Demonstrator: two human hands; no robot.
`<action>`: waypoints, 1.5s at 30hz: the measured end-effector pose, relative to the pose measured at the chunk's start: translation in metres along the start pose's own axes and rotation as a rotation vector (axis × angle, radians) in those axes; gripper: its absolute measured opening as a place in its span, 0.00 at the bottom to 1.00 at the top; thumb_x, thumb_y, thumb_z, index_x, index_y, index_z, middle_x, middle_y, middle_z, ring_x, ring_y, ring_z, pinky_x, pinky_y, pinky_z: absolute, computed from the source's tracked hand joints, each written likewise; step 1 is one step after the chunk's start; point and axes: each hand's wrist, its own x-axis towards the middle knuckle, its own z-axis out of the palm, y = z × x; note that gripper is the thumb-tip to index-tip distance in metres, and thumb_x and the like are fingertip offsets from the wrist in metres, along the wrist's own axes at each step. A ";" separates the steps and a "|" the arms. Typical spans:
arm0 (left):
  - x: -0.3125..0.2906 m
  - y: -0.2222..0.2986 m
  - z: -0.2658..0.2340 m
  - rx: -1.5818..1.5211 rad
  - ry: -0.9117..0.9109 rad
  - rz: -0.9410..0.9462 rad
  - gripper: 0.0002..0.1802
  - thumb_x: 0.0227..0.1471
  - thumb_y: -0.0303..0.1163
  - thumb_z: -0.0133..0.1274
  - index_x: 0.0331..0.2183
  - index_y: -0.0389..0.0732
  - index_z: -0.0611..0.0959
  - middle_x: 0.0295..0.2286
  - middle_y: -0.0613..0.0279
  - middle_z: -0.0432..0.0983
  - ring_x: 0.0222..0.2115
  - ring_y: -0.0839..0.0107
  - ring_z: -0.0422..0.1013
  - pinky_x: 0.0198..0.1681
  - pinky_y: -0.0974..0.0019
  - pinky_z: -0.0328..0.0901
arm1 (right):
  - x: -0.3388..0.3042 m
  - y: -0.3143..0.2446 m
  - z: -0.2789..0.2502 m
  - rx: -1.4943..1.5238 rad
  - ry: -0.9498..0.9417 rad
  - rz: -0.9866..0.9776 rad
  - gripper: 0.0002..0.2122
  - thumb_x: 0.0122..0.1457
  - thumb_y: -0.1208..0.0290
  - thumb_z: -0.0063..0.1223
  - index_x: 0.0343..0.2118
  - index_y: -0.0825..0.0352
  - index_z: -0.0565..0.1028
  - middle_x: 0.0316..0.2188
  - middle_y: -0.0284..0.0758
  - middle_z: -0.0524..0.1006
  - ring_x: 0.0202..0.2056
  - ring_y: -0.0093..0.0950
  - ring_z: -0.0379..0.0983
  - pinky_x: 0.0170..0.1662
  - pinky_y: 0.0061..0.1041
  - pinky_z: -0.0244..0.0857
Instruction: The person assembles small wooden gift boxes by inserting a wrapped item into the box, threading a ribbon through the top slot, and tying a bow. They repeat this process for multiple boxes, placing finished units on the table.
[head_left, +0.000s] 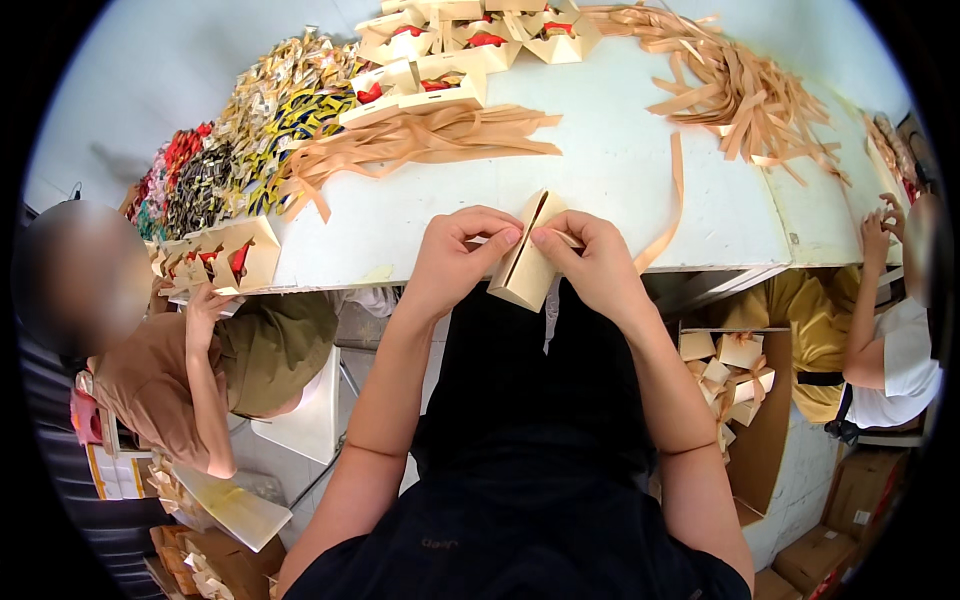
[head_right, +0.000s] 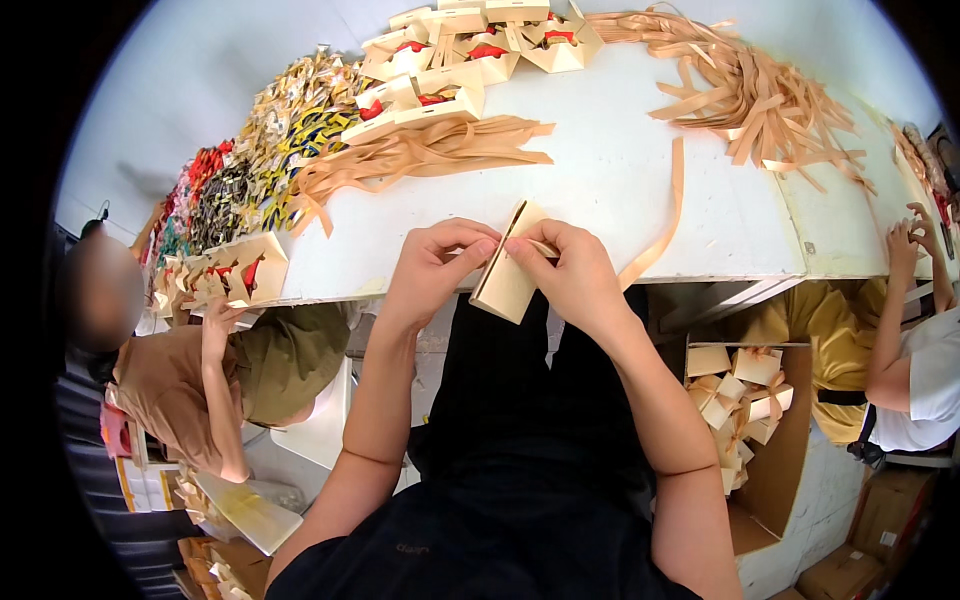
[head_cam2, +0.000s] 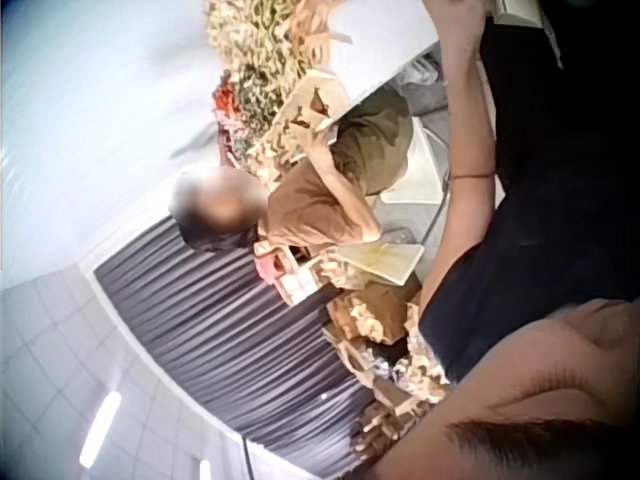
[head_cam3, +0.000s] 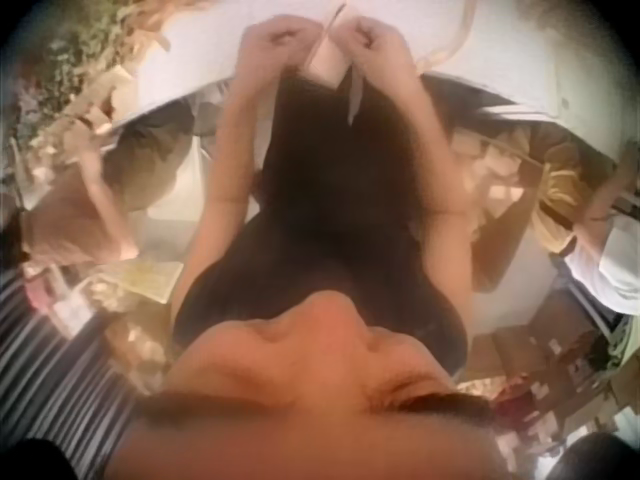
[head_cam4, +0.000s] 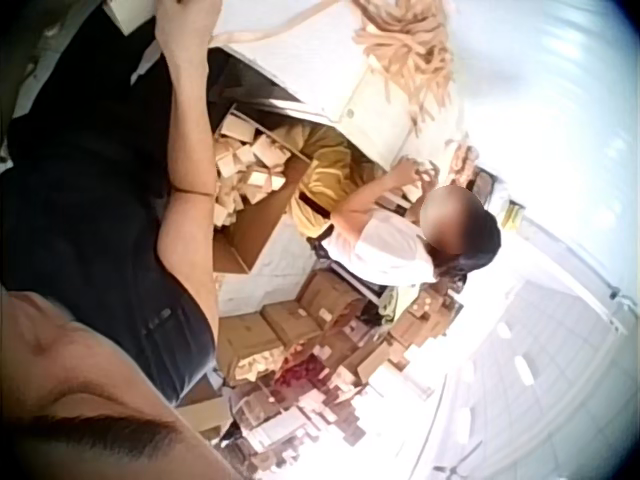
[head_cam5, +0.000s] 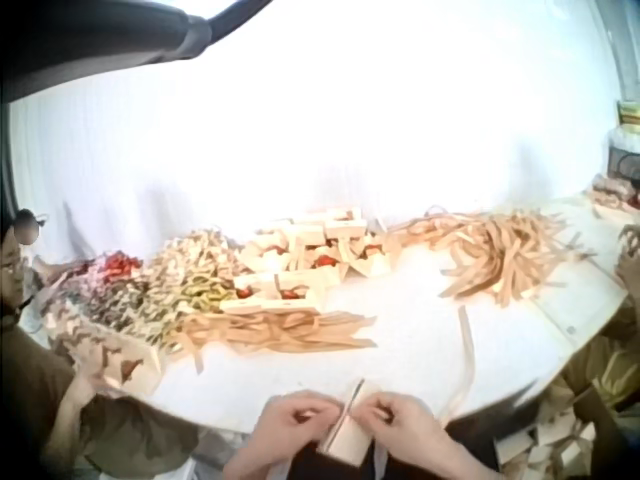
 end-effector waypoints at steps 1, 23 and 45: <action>-0.001 -0.001 0.004 0.062 0.034 0.035 0.07 0.66 0.27 0.63 0.40 0.32 0.90 0.40 0.59 0.85 0.41 0.74 0.78 0.44 0.69 0.73 | 0.000 0.000 -0.001 0.005 0.003 -0.008 0.16 0.71 0.60 0.63 0.38 0.73 0.83 0.25 0.36 0.81 0.25 0.22 0.72 0.32 0.28 0.67; -0.058 0.010 0.073 0.627 0.515 0.461 0.15 0.70 0.38 0.56 0.35 0.36 0.82 0.26 0.56 0.76 0.24 0.54 0.74 0.31 0.53 0.66 | 0.005 -0.010 -0.035 -0.322 0.094 0.136 0.24 0.60 0.52 0.70 0.22 0.67 0.72 0.17 0.35 0.73 0.21 0.27 0.68 0.28 0.33 0.65; 0.033 -0.015 0.114 -0.538 0.119 0.389 0.14 0.77 0.34 0.49 0.46 0.32 0.83 0.31 0.65 0.78 0.33 0.79 0.73 0.41 0.74 0.69 | 0.008 0.023 -0.033 -0.127 0.145 -0.043 0.17 0.65 0.65 0.66 0.26 0.67 0.70 0.21 0.29 0.69 0.26 0.18 0.62 0.29 0.26 0.60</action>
